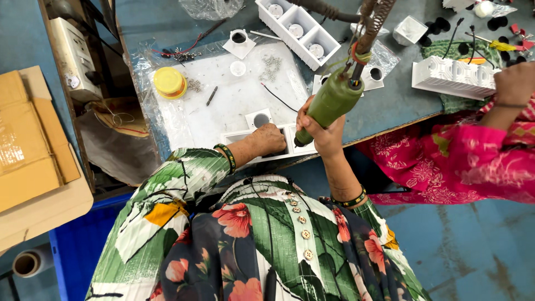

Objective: The person sits at a factory workbench assembling white plastic fixture housings. They pick up a soldering iron and solder wires onto small components fitted into the housings, then place the finished housings into white foam trays and pick up new housings to repeat the work.

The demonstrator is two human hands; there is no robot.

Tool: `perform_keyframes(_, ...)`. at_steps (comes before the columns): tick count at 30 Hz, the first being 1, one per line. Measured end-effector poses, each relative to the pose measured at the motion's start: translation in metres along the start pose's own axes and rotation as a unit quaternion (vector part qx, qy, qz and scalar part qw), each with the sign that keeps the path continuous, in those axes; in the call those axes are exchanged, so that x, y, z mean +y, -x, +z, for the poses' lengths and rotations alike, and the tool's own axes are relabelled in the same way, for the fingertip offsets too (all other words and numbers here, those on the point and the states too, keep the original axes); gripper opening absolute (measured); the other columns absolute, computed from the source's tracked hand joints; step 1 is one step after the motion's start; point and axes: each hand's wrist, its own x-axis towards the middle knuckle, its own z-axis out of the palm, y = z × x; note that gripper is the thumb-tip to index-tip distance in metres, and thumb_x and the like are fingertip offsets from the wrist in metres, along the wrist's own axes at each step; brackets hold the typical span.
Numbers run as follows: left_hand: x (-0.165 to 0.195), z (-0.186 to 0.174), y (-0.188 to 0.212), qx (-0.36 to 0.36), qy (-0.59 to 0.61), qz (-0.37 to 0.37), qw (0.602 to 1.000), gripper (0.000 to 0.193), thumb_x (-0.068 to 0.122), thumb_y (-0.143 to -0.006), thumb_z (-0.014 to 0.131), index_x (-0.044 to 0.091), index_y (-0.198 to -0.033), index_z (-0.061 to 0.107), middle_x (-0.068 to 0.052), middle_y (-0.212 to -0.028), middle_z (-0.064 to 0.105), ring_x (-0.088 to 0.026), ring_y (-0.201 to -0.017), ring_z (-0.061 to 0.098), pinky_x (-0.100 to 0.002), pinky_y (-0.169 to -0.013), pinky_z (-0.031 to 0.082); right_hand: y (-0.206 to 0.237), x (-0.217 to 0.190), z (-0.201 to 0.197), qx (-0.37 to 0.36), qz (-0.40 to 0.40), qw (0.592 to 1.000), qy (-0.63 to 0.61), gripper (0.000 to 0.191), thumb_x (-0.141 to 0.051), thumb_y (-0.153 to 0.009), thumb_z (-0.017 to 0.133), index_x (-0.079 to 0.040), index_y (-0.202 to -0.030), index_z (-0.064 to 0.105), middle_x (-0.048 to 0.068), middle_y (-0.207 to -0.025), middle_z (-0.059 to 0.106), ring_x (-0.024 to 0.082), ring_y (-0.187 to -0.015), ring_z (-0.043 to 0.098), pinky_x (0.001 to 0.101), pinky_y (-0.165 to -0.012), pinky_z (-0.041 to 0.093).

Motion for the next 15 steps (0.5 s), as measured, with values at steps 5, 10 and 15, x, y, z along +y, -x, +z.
perform_keyframes(5,0.003,-0.002,-0.001,0.013,0.01,-0.001,1.0,0.006,0.01,-0.078,0.071,0.012,-0.078,0.077,-0.005,-0.081,0.076,-0.025,-0.078,0.076,-0.039,-0.067,0.06,0.004,-0.003,-0.006,0.01,0.0,1.0,-0.005,0.03,-0.013,-0.093,0.078,0.004,-0.107,0.057,0.01,-0.085,0.062,0.018,-0.073,0.063,0.0318,-0.07,0.053)
perform_keyframes(10,0.006,-0.027,0.005,-0.024,0.037,0.001,0.999,0.002,0.012,-0.077,0.074,0.011,-0.079,0.076,-0.005,-0.079,0.075,-0.025,-0.079,0.076,-0.04,-0.067,0.06,0.006,-0.008,-0.011,0.012,-0.001,1.0,-0.002,0.028,-0.01,-0.093,0.076,0.005,-0.107,0.058,0.009,-0.084,0.062,0.017,-0.073,0.063,0.0311,-0.069,0.054)
perform_keyframes(15,0.002,-0.068,0.026,-0.048,0.078,-0.045,0.995,0.027,0.023,-0.073,0.084,0.008,-0.092,0.072,-0.009,-0.084,0.075,-0.027,-0.079,0.075,-0.042,-0.068,0.059,0.004,-0.009,-0.012,0.011,0.002,1.0,-0.006,0.027,-0.009,-0.092,0.074,0.004,-0.109,0.057,0.007,-0.082,0.062,0.016,-0.073,0.063,0.0311,-0.069,0.055)
